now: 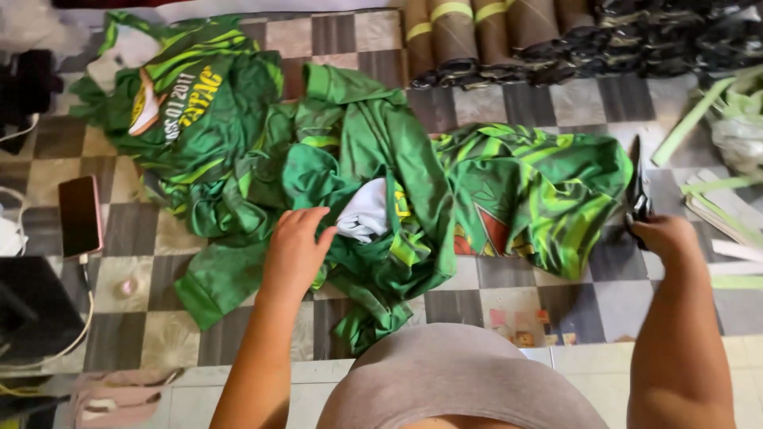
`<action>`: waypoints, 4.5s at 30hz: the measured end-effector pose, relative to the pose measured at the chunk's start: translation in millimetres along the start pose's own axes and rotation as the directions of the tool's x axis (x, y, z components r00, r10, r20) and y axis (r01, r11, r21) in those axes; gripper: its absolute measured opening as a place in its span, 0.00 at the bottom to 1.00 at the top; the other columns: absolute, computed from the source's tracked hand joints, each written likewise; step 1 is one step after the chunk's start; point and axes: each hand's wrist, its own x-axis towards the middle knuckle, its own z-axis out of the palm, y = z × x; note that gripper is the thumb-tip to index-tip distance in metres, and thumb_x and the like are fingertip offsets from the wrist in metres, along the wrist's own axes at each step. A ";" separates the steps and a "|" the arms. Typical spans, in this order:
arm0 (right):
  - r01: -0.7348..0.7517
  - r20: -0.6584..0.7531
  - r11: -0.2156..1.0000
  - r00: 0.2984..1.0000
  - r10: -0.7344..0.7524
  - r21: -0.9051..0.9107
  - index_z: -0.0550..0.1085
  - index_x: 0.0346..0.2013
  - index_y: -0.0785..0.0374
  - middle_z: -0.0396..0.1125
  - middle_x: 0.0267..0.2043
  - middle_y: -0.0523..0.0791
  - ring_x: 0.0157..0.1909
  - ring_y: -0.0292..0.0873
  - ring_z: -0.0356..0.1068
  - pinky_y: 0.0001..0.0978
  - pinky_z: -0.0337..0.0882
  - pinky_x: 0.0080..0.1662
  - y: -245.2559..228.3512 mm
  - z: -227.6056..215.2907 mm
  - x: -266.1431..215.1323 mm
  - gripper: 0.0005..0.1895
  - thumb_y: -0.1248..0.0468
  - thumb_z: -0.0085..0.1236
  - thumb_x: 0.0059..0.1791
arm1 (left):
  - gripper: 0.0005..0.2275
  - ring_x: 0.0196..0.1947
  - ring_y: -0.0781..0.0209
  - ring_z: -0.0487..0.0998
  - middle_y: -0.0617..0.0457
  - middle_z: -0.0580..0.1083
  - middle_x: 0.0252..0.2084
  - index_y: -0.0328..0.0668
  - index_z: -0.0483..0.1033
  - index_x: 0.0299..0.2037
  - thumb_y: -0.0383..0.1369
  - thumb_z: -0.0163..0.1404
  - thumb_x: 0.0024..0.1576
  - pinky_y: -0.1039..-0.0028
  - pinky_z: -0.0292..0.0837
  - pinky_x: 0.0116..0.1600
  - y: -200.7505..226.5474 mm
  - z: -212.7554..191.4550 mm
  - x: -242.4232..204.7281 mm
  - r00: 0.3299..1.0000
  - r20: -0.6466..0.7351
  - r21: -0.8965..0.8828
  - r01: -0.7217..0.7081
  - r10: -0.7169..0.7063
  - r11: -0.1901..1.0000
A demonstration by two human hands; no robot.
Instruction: Folding green jerseys into rolls and securing them with white labels or tape.
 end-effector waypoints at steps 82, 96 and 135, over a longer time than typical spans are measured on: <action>-0.092 -0.120 0.983 0.987 0.111 0.156 0.67 0.29 0.62 0.65 0.27 0.48 0.29 0.49 0.63 0.38 0.57 0.26 49.3 15.1 -110.5 0.19 0.48 0.50 0.50 | 0.17 0.45 0.52 0.69 0.52 0.68 0.48 0.58 0.68 0.54 0.54 0.48 0.62 0.53 0.64 0.46 -218.2 -69.5 71.3 0.641 -0.350 -0.391 0.563 -0.683 0.728; 0.207 -0.517 0.966 0.816 -0.257 -0.154 0.78 0.43 0.56 0.69 0.38 0.50 0.42 0.56 0.70 0.43 0.70 0.45 77.4 39.2 44.4 0.20 0.51 0.64 0.40 | 0.12 0.55 0.40 0.68 0.36 0.71 0.47 0.33 0.74 0.48 0.26 0.54 0.53 0.58 0.57 0.62 -15.0 44.0 34.4 0.950 -0.302 -0.118 0.045 -0.079 0.992; 0.569 0.179 0.546 0.574 -0.799 0.615 0.82 0.44 0.63 0.81 0.49 0.48 0.55 0.44 0.76 0.36 0.74 0.56 201.7 -33.4 3.6 0.28 0.81 0.64 0.31 | 0.13 0.33 0.67 0.64 0.59 0.65 0.33 0.44 0.65 0.32 0.44 0.48 0.55 0.75 0.55 0.41 -6.0 -30.2 -70.8 0.609 0.578 0.051 0.637 -0.543 0.769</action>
